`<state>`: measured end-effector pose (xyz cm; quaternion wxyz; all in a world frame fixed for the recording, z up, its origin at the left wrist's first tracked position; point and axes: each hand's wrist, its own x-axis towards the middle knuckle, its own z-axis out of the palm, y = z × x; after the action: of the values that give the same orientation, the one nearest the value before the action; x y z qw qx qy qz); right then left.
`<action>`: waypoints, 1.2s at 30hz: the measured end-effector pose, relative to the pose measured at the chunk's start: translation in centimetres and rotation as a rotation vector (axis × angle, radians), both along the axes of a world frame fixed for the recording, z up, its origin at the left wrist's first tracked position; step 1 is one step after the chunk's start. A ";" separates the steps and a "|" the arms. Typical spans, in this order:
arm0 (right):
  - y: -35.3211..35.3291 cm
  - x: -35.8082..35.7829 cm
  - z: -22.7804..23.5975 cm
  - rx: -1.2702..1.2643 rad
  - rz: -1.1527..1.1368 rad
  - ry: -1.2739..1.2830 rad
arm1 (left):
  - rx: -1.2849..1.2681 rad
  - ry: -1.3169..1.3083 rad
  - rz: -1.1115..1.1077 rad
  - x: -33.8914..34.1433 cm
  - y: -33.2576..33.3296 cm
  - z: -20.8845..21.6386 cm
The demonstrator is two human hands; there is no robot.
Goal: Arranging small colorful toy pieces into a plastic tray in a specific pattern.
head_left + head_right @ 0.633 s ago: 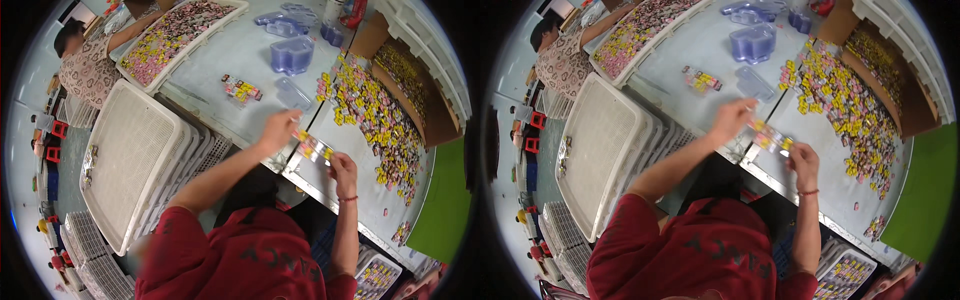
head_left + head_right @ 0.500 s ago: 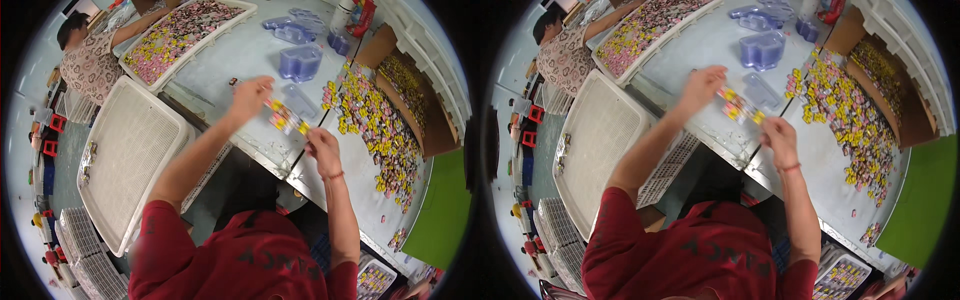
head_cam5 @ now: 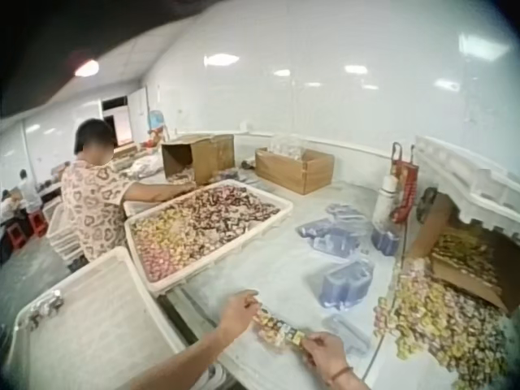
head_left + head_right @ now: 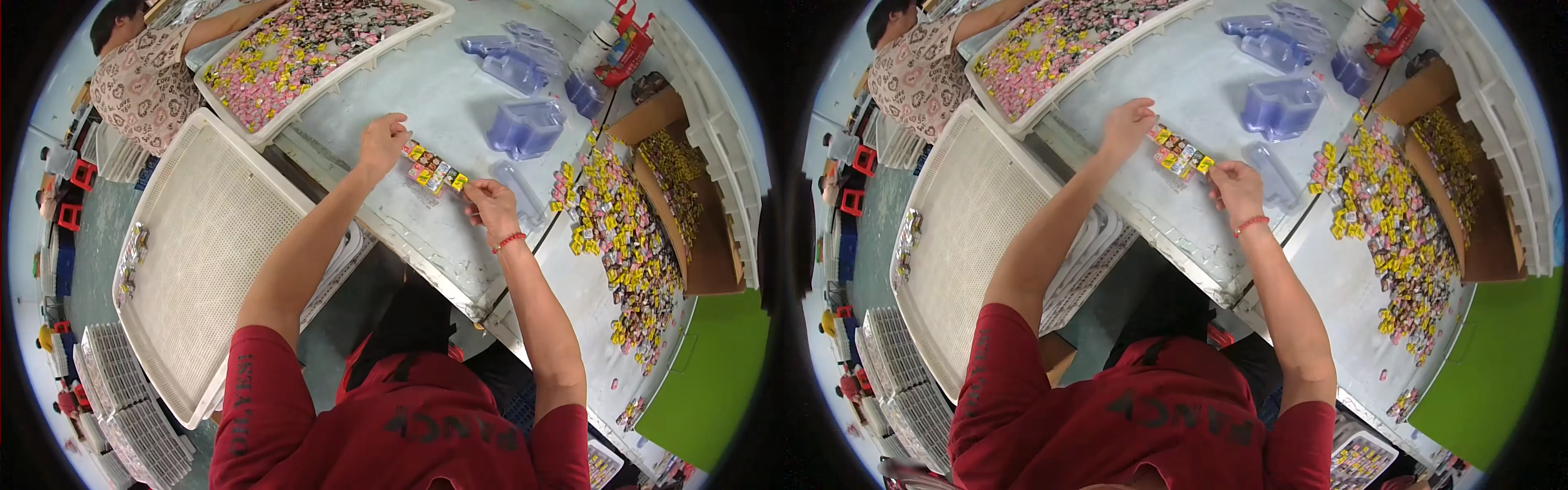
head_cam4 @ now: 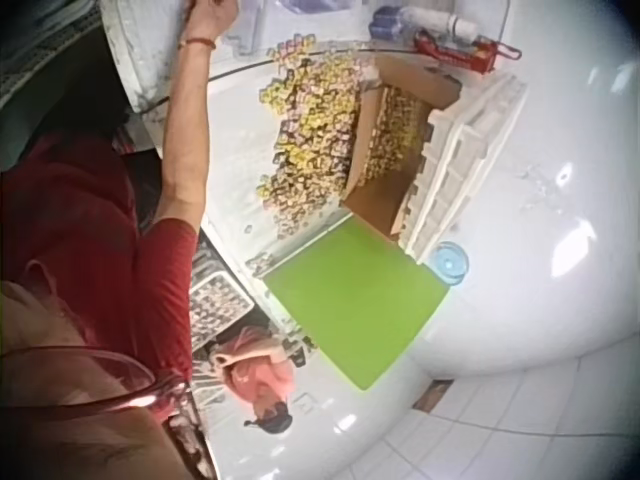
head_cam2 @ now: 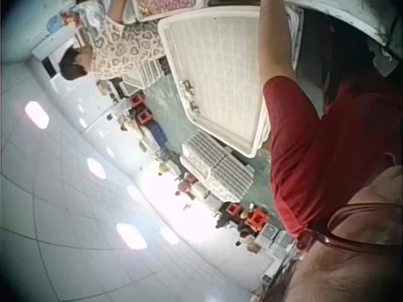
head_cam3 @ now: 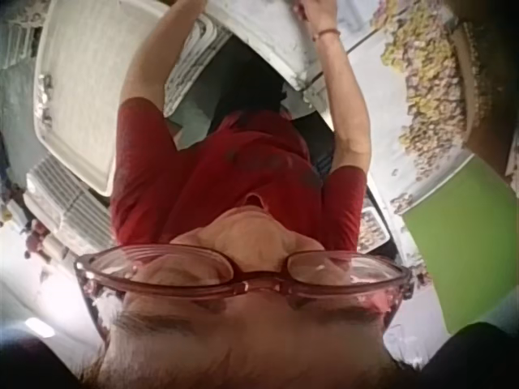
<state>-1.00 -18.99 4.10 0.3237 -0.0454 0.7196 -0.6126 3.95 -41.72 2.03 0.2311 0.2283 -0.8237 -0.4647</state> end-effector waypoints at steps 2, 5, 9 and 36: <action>0.0 0.4 0.0 0.186 0.004 0.406 | -0.158 0.065 0.162 0.8 0.3 0.2; -0.4 -1.0 -0.3 0.321 -0.027 0.962 | 0.565 0.405 0.366 3.4 4.0 2.4; -3.7 -3.6 -0.2 0.226 0.135 1.303 | 1.088 0.253 0.241 8.4 8.2 -0.6; -7.4 -4.0 -2.3 0.445 0.599 0.830 | 1.190 -0.090 0.149 3.5 6.1 -1.6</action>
<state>-5.03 -26.38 1.81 0.1749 -0.4158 0.8545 -0.2577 7.49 -35.59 0.40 0.0603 0.3949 -0.4130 -0.8185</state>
